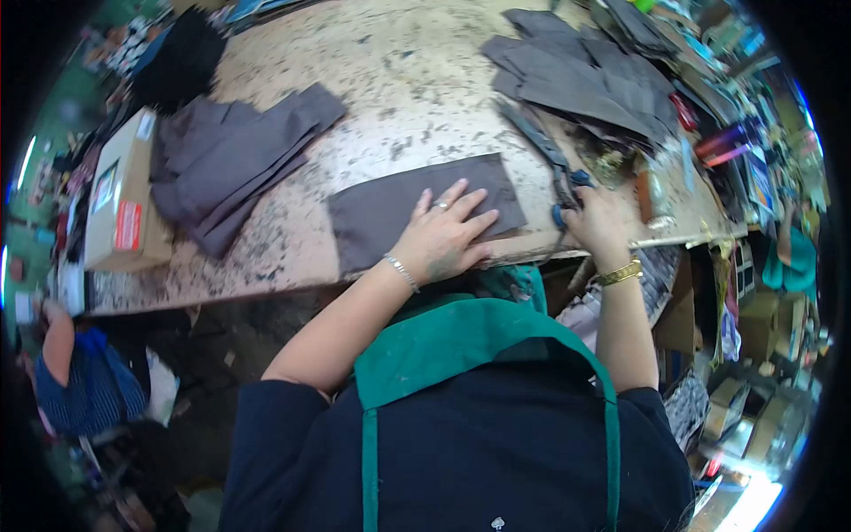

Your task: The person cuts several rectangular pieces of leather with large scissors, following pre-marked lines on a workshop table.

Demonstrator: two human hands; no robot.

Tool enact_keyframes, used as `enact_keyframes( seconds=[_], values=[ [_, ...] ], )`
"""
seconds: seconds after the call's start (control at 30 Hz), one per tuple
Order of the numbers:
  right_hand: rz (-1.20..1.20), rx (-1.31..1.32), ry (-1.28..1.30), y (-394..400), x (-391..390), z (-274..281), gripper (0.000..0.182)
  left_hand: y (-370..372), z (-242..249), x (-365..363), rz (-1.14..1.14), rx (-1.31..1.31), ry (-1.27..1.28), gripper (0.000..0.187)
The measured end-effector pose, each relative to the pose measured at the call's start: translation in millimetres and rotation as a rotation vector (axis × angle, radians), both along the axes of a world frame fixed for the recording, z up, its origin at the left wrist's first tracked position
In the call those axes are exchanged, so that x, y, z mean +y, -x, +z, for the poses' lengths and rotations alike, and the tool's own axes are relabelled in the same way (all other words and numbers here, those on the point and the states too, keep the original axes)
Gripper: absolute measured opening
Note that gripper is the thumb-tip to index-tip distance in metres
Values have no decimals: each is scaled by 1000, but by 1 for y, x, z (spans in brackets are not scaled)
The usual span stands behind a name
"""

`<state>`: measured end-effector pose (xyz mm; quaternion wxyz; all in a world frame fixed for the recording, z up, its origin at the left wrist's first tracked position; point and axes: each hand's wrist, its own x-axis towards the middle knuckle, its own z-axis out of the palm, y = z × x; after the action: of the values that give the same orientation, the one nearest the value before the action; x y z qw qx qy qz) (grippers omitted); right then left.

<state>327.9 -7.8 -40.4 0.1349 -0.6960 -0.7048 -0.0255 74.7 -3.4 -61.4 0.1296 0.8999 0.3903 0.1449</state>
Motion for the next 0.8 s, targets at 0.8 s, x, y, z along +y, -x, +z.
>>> enact_keyframes(
  seconds=[0.8],
  values=[
    [219,1453,632,10,-67,14,41,5,-9,11,98,-175,-349,28]
  ],
)
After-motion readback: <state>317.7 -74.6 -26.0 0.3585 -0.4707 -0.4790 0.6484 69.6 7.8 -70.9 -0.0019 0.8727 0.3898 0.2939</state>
